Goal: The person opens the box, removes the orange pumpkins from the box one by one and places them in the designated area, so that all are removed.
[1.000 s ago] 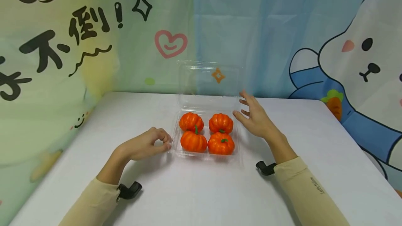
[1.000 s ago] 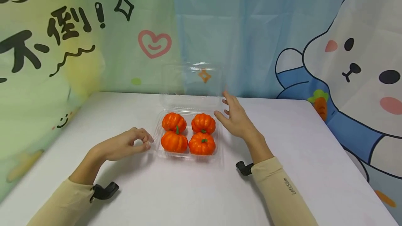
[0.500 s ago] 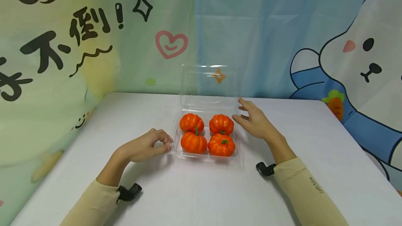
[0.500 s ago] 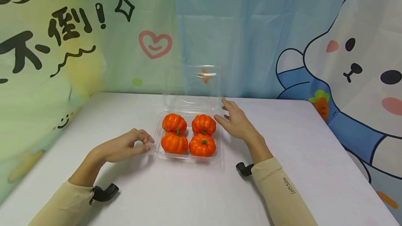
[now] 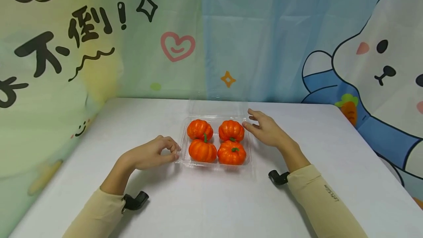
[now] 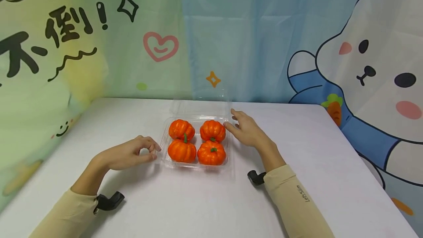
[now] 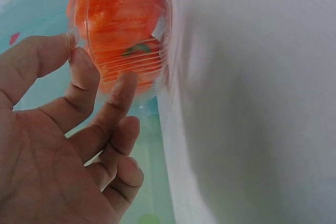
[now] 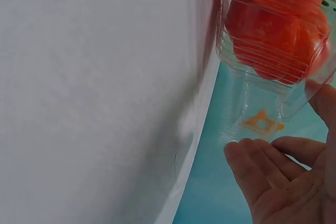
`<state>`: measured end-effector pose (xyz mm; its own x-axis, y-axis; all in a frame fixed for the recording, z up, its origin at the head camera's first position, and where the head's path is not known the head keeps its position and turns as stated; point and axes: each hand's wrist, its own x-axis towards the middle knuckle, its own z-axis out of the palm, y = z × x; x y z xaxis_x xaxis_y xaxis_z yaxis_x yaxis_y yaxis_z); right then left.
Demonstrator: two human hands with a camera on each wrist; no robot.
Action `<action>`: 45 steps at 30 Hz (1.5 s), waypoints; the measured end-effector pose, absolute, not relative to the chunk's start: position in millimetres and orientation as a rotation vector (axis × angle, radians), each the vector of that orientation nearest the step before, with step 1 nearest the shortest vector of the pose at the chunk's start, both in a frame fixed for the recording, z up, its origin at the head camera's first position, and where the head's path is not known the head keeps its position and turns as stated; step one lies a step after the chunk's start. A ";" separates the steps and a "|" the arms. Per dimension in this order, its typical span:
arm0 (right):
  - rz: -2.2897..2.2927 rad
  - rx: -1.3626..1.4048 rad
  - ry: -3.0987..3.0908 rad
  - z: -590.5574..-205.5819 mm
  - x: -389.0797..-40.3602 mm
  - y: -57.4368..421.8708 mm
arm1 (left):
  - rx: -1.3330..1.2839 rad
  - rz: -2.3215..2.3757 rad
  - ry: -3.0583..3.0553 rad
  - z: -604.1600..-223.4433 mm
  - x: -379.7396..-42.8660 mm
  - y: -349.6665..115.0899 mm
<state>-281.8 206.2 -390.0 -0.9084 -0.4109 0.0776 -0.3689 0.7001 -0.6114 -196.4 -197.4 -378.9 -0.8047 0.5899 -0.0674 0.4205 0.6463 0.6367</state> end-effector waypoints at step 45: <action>-1.064 -1.023 2.942 -379.1 -261.8 190.6 | 0.741 0.898 2.569 -377.4 -195.6 -196.7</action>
